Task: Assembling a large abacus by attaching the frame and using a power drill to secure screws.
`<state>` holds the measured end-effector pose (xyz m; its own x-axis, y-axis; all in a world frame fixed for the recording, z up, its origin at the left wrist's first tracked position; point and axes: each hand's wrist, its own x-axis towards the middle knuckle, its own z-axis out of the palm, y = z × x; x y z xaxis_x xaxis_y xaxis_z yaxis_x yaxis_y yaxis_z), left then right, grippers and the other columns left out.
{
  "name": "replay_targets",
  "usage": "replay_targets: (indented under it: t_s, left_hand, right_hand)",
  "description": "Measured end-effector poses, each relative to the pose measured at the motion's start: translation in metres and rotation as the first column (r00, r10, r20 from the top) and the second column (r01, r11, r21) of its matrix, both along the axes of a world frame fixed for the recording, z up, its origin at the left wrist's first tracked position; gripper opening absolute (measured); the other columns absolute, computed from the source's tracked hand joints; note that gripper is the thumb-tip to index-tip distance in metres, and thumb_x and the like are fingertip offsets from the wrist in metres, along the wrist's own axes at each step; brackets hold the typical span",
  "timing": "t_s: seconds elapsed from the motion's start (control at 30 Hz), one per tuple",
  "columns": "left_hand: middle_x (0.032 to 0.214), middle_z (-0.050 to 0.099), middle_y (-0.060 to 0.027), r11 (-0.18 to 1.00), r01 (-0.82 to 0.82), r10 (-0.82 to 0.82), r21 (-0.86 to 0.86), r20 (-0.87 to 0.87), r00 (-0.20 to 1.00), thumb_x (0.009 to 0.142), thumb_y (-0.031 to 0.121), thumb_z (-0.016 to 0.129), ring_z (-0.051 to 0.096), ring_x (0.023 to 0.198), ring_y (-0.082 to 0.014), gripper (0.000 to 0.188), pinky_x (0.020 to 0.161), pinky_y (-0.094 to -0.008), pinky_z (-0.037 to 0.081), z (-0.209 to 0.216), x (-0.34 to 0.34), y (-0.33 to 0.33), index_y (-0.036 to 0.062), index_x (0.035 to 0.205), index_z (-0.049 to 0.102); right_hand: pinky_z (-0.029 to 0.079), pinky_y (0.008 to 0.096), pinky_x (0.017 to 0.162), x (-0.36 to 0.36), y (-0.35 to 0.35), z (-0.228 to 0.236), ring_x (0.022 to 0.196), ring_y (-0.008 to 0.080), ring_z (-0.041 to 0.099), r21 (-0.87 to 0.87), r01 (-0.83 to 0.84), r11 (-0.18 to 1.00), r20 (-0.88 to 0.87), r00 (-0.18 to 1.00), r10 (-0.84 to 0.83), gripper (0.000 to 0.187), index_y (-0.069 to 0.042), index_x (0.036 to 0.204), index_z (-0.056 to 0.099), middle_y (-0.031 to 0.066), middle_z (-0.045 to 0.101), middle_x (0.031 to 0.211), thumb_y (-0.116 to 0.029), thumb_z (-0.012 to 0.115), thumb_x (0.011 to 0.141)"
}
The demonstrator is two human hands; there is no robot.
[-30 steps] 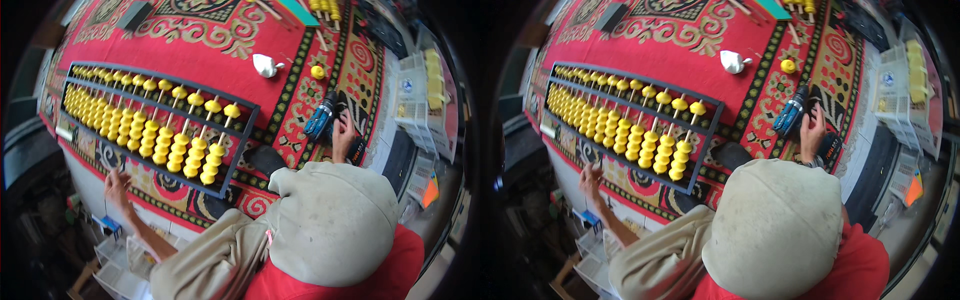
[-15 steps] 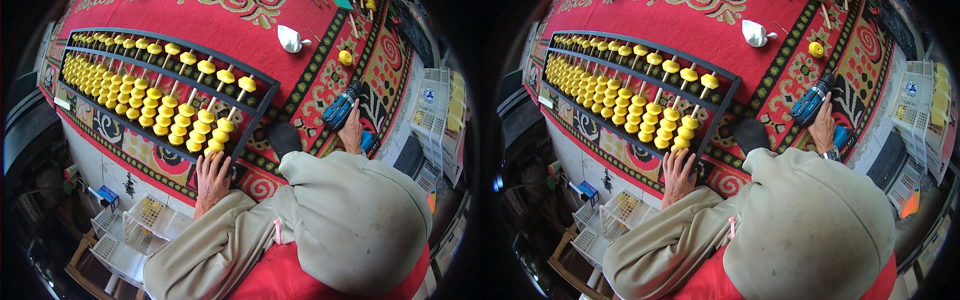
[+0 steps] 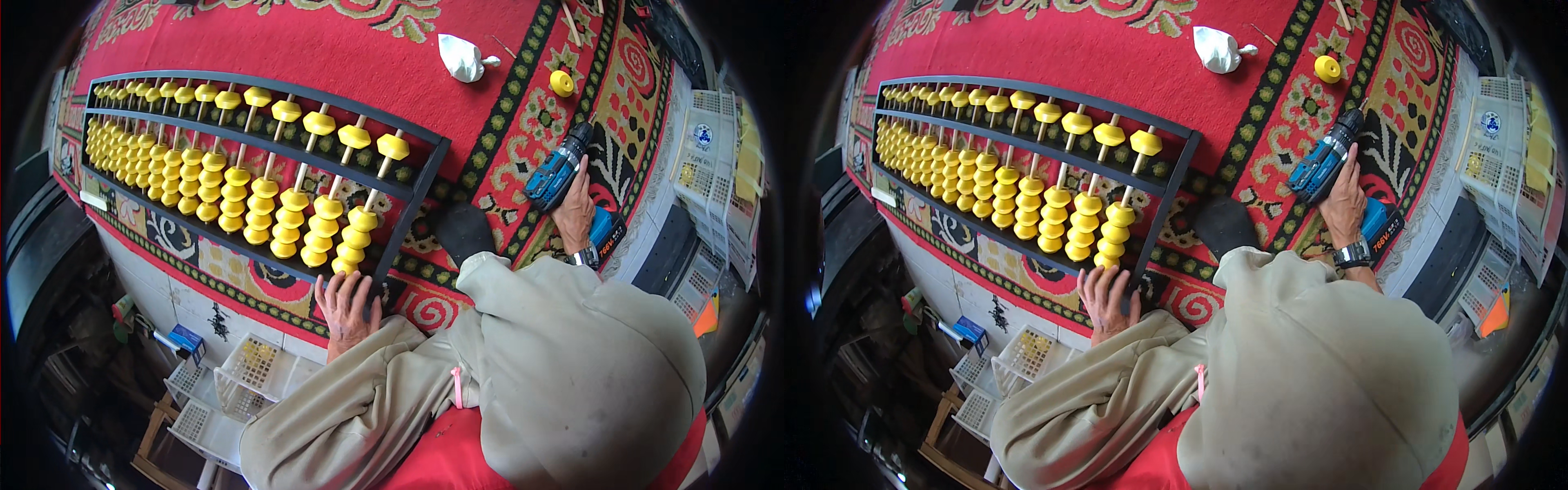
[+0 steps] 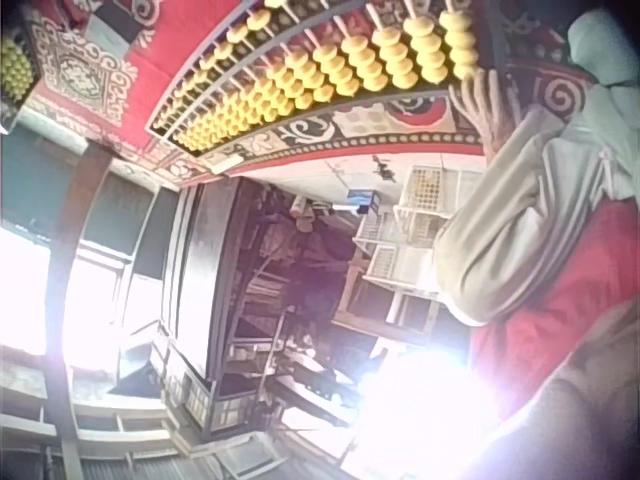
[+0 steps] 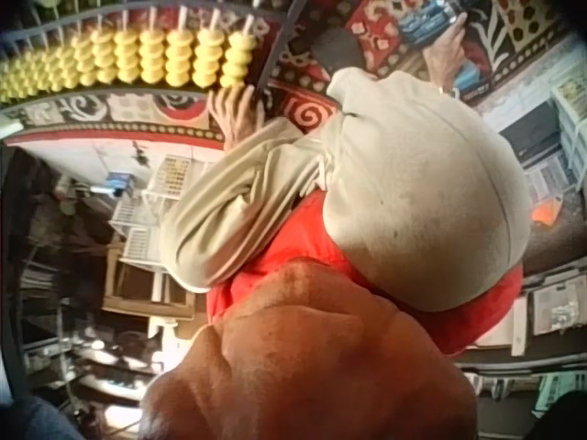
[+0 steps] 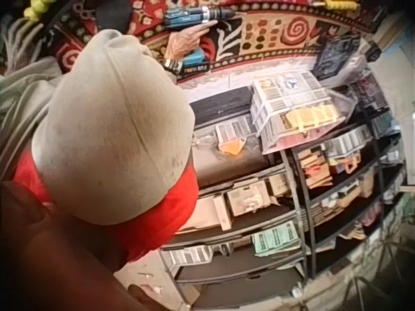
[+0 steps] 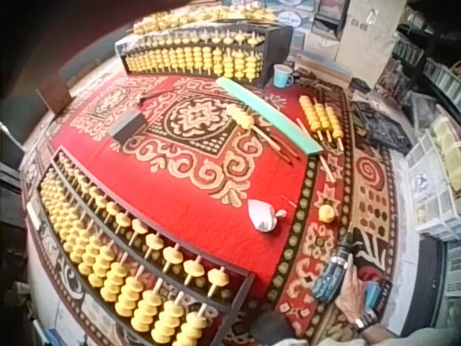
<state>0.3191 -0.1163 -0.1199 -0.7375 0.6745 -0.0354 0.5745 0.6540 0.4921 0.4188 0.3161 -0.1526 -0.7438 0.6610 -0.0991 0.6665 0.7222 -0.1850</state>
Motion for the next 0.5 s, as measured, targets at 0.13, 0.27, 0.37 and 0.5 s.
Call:
replay_targets:
  t_s: [0.13,0.27,0.37,0.5]
  left_hand:
    - [0.141,0.045,-0.0144,0.972,0.115,-0.098,0.203,-0.088,0.991,0.077,0.022,0.074,0.035,0.136,-0.0391,0.061,0.111,-0.0604,0.023,0.002,-0.072,0.080,0.0134,0.134,0.054]
    - [0.153,0.031,-0.0157,0.968,0.244,-0.234,0.056,-0.147,0.961,0.082,0.028,0.070,0.024,0.143,-0.0412,0.064,0.112,-0.0643,0.018,-0.019,-0.120,0.169,0.0193,0.141,0.048]
    - [0.154,0.030,-0.0152,0.976,0.212,-0.206,0.040,-0.122,0.971,0.083,0.026,0.067,0.023,0.144,-0.0414,0.060,0.111,-0.0659,0.017,-0.034,-0.119,0.183,0.0215,0.140,0.049]
    - [0.152,0.034,-0.0162,0.975,0.199,-0.178,0.098,-0.191,0.965,0.078,0.015,0.068,0.027,0.142,-0.0424,0.062,0.108,-0.0675,0.025,-0.046,-0.113,0.192,0.0179,0.137,0.052]
  right_hand:
    - [0.053,0.0484,0.077,0.000,0.000,-0.001,0.094,0.0446,0.063,0.011,0.019,1.000,0.003,1.000,-0.019,0.115,-0.005,0.153,0.009,0.0255,0.050,0.131,-0.025,0.084,0.067]
    - [0.053,0.0485,0.077,-0.003,-0.001,-0.002,0.094,0.0448,0.064,0.009,0.000,1.000,-0.020,1.000,0.000,0.115,-0.006,0.153,0.009,0.0252,0.050,0.132,-0.026,0.083,0.068]
    - [0.053,0.0487,0.077,-0.005,-0.003,0.000,0.094,0.0452,0.063,-0.040,0.051,0.998,0.043,0.998,-0.049,0.115,-0.006,0.153,0.009,0.0254,0.050,0.132,-0.026,0.084,0.068]
    - [0.053,0.0489,0.077,-0.006,-0.002,-0.001,0.094,0.0462,0.063,0.002,0.036,0.999,0.031,0.999,-0.036,0.115,-0.005,0.153,0.010,0.0254,0.051,0.130,-0.025,0.084,0.068]
